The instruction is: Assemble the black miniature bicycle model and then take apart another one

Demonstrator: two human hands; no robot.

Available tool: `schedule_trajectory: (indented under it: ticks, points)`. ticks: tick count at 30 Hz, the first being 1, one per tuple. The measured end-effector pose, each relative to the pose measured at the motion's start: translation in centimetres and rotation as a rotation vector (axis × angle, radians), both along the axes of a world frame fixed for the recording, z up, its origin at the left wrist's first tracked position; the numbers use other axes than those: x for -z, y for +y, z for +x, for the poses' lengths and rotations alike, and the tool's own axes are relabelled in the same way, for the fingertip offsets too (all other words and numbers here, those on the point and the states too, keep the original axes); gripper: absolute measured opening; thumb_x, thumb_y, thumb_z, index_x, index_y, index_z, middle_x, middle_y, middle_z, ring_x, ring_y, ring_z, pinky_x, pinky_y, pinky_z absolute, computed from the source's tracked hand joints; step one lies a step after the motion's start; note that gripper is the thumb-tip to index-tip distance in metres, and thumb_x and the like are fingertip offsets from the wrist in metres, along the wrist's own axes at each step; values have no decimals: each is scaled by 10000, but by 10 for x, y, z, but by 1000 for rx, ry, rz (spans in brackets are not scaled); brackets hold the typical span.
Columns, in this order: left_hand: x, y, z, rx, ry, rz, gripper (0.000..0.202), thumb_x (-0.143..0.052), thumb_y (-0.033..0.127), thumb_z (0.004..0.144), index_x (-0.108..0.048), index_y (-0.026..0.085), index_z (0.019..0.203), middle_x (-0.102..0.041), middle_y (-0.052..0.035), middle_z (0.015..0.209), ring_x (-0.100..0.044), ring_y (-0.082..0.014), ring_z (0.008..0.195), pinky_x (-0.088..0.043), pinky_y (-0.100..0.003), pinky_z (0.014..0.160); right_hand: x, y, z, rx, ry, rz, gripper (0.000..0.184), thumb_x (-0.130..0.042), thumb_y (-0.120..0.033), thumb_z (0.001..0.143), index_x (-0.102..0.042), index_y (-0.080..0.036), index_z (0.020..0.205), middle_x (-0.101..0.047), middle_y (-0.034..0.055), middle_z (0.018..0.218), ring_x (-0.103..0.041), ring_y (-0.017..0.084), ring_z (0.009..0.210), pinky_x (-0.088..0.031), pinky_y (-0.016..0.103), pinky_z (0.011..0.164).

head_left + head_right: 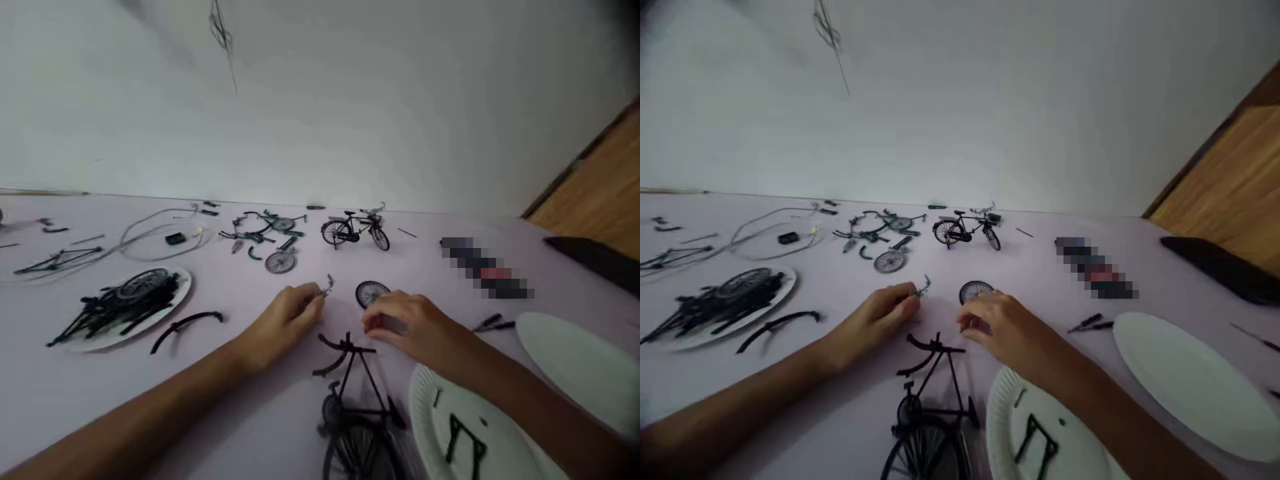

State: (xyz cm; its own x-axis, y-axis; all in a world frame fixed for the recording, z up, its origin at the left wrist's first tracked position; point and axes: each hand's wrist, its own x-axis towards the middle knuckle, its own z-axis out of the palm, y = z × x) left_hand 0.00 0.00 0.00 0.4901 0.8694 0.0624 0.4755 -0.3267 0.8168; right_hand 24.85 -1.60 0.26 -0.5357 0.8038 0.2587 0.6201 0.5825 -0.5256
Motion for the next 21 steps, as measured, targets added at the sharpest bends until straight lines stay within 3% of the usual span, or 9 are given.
schedule_trajectory:
  ticks: [5, 11, 16, 21]
  points:
    - [0, 0, 1, 11, 3, 14, 353, -370, 394, 1004, -363, 185, 719, -306, 59, 643, -305, -102, 590, -250, -253, 530, 4, -3, -3, -17, 0, 22, 145, -724, -93, 827, -649, -213, 862, -703, -23, 864, -640, 143, 840, -488, 280, 799]
    - [-3, 0, -3, -41, -36, -58, 356, -384, 428, 997, -362, 189, 735, -291, 59, 662, -287, -103, 597, -236, -249, 523, -2, -5, -5, -31, -9, 59, 184, -694, -49, 828, -611, -213, 840, -653, -34, 808, -613, 130, 765, -482, 265, 713]
    - [-24, -12, 0, -74, -92, -123, 368, -416, 422, 989, -374, 183, 712, -318, 52, 675, -292, -106, 617, -257, -247, 547, -14, -14, -7, -14, 41, 184, 165, -649, -53, 870, -583, -201, 899, -645, -12, 843, -595, 142, 798, -479, 312, 768]
    - [-45, -39, 8, -36, -209, -375, 358, -418, 372, 985, -420, 175, 686, -348, 48, 637, -307, -100, 590, -274, -235, 537, -30, -35, -19, -46, 269, 469, 221, -638, 23, 850, -550, -176, 888, -687, 17, 898, -604, 144, 845, -491, 337, 787]
